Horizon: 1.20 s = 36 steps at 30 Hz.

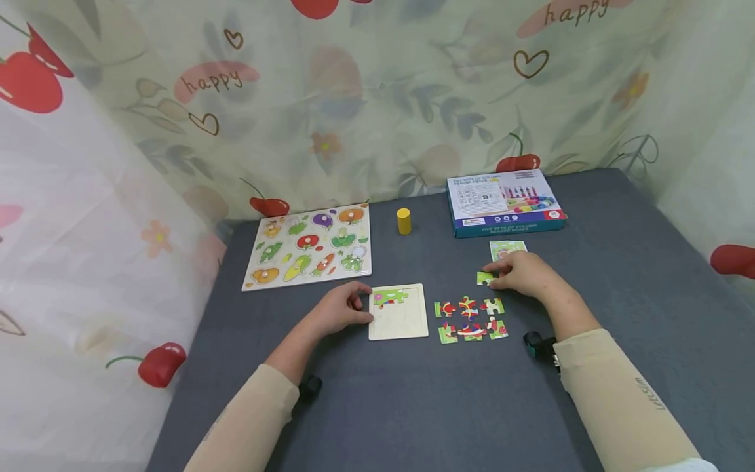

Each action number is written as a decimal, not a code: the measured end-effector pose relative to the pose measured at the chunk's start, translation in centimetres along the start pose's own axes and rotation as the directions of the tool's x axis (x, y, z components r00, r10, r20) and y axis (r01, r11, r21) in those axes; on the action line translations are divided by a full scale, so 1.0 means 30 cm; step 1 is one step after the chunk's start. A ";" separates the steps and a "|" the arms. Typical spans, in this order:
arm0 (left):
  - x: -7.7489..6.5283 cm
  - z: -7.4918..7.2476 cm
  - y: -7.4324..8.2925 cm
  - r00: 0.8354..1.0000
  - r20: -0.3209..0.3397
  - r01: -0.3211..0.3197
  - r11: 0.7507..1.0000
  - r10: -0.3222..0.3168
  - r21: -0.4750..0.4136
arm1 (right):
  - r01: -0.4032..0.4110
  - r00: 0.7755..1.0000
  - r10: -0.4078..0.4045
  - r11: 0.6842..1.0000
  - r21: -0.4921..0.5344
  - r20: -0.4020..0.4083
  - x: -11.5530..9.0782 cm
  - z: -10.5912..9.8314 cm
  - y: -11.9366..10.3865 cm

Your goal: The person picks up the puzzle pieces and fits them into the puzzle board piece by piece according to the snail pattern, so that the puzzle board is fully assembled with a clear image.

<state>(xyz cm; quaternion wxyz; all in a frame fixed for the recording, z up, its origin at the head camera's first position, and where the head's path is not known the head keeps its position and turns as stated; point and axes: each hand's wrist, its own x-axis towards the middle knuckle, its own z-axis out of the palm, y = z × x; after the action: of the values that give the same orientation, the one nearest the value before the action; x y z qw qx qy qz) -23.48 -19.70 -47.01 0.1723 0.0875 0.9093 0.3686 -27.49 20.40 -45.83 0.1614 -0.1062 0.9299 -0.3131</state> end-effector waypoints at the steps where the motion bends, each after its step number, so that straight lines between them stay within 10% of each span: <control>1: -0.001 0.001 0.000 1.000 0.001 0.000 1.000 0.000 0.001 | 0.002 1.000 -0.002 1.000 -0.006 -0.003 -0.001 0.000 0.001; 36: 0.002 -0.003 -0.002 0.999 0.032 -0.009 1.000 0.008 0.004 | 0.111 0.992 -0.122 0.973 -0.203 -0.042 -0.001 0.018 -0.024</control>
<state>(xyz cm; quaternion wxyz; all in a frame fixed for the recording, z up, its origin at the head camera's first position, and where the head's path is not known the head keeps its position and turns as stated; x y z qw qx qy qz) -23.58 -19.78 -47.02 0.1851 0.0976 0.9067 0.3661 -27.19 19.55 -45.78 0.1061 -0.1679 0.9528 -0.2295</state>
